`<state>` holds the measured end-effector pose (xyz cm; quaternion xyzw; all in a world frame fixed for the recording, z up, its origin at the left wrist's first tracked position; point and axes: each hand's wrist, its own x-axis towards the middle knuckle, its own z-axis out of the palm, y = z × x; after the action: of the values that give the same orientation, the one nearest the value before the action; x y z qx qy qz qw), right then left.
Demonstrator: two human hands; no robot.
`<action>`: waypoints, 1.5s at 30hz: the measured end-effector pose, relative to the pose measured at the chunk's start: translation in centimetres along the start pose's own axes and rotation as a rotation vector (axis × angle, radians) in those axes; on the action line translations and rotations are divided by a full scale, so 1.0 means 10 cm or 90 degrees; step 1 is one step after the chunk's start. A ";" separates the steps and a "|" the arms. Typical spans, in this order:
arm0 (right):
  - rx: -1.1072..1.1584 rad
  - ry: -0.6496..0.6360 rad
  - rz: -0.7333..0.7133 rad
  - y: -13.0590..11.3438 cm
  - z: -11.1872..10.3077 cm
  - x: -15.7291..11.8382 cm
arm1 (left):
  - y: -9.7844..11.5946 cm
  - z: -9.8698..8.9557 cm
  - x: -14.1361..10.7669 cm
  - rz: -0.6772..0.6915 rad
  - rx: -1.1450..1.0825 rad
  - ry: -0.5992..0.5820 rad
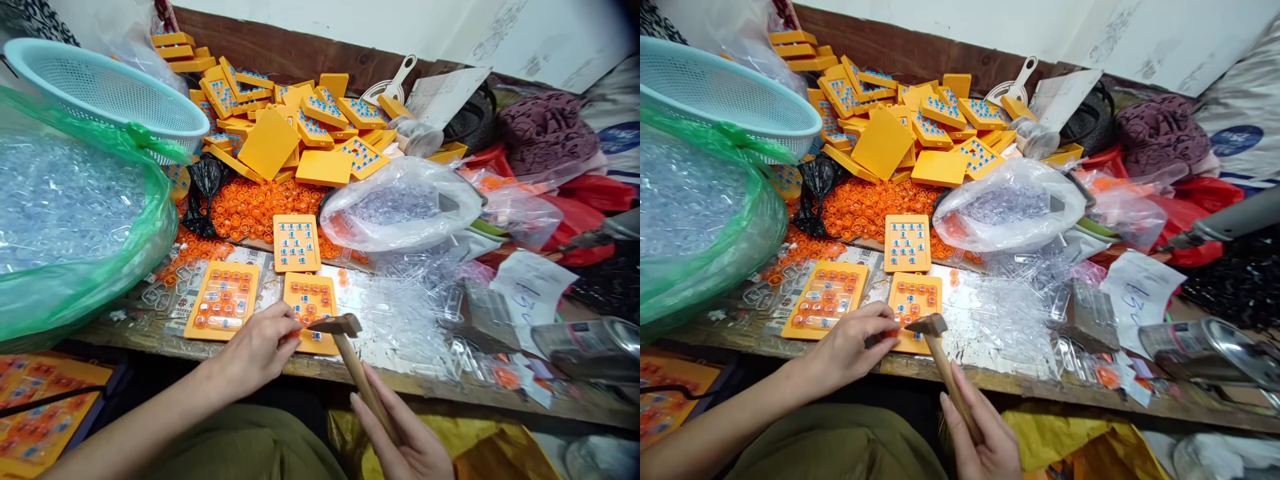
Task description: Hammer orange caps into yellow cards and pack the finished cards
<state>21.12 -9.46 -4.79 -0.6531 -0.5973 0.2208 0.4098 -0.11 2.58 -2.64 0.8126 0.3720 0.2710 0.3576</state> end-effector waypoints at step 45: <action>0.086 0.027 0.158 0.19 0.43 0.74 | 0.27 0.22 0.19 -0.468 -0.713 0.316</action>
<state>20.31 -1.08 -7.31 -0.6974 -0.4869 0.2957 0.4349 3.67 1.97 -1.50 0.2431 0.4972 0.4600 0.6943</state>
